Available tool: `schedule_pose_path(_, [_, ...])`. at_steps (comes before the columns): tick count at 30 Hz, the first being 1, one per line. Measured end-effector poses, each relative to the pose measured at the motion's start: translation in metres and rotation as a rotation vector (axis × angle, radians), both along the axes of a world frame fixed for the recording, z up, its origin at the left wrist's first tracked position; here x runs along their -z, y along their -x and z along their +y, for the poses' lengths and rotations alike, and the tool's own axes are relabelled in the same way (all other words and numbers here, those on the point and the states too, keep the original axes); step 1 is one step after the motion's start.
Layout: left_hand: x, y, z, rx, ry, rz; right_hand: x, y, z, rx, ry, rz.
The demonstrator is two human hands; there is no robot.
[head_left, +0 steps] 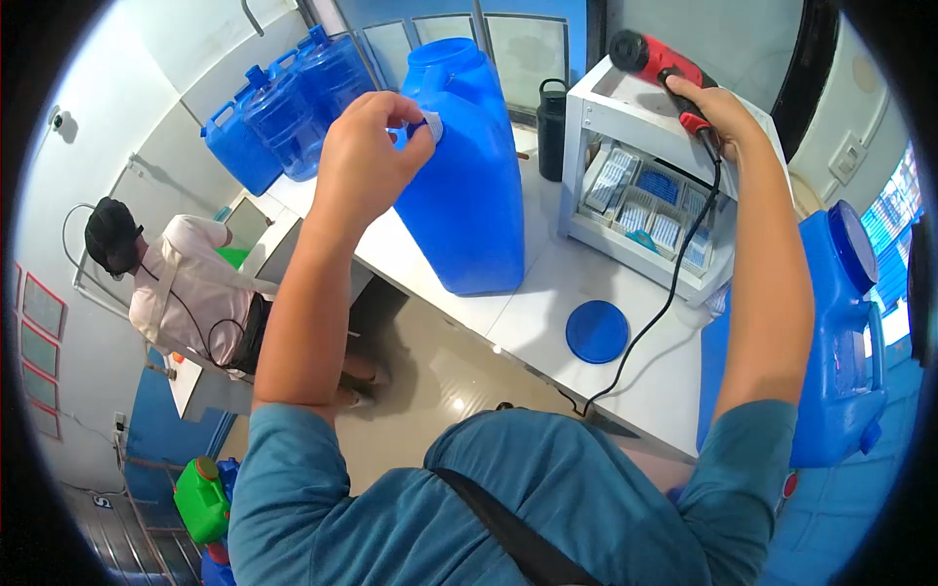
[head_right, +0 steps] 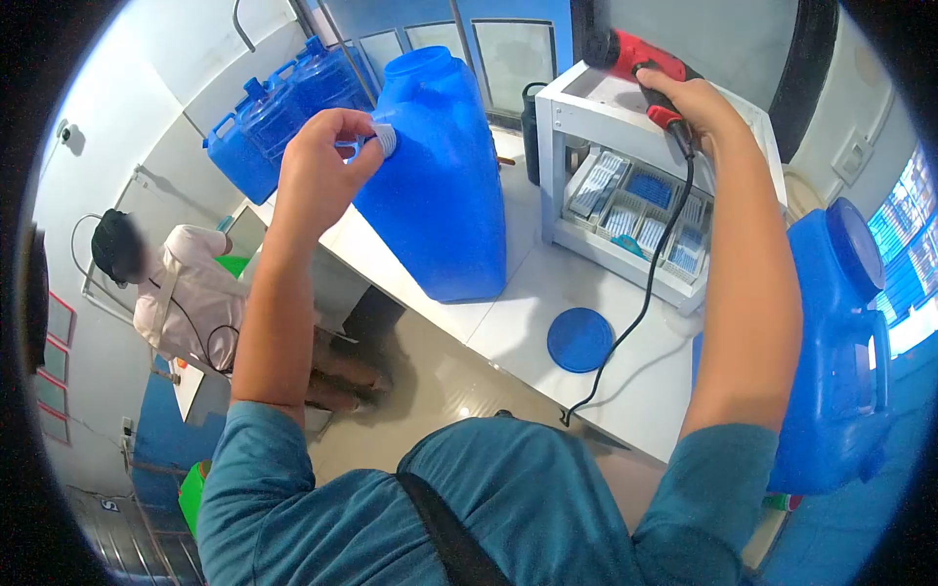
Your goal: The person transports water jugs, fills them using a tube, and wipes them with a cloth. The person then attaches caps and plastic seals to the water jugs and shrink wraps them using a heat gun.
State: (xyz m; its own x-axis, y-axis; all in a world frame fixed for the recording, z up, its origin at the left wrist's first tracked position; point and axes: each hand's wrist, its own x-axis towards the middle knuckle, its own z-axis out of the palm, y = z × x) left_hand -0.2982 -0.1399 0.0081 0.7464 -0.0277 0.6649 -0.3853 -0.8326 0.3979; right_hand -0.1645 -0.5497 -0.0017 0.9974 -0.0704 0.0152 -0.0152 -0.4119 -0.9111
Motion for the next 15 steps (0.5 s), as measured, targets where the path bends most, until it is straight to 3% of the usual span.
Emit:
schedule_pose_path(2, [0.0, 0.002, -0.001, -0.014, -0.219, -0.033, -0.002, 0.005, -0.004, -0.027, -0.148, -0.053])
schedule_pose_path(4, [0.003, -0.001, 0.0, 0.002, -0.234, -0.028, -0.012, 0.029, -0.005, -0.082, -0.431, -0.227])
schedule_pose_path(6, [0.005, 0.0, 0.001, 0.019, -0.247, -0.022, -0.011, 0.043, -0.008, -0.32, -0.821, -0.363])
schedule_pose_path(8, [0.002, 0.004, -0.002, -0.001, -0.328, -0.106, -0.005, 0.072, -0.002, -0.479, -0.956, -0.485])
schedule_pose_path(9, [0.003, 0.003, -0.002, 0.0, -0.329, -0.101, -0.008, 0.09, 0.0, -0.476, -0.957, -0.48])
schedule_pose_path(11, [0.006, -0.001, -0.001, 0.043, -0.317, -0.134, -0.013, 0.124, 0.008, -0.735, -0.625, -0.459])
schedule_pose_path(12, [0.006, -0.004, -0.001, 0.04, -0.318, -0.126, -0.008, 0.138, 0.02, -0.735, -0.629, -0.452])
schedule_pose_path(15, [0.007, -0.01, 0.0, 0.025, -0.418, -0.155, 0.011, 0.168, 0.053, -0.478, -0.669, -0.35])
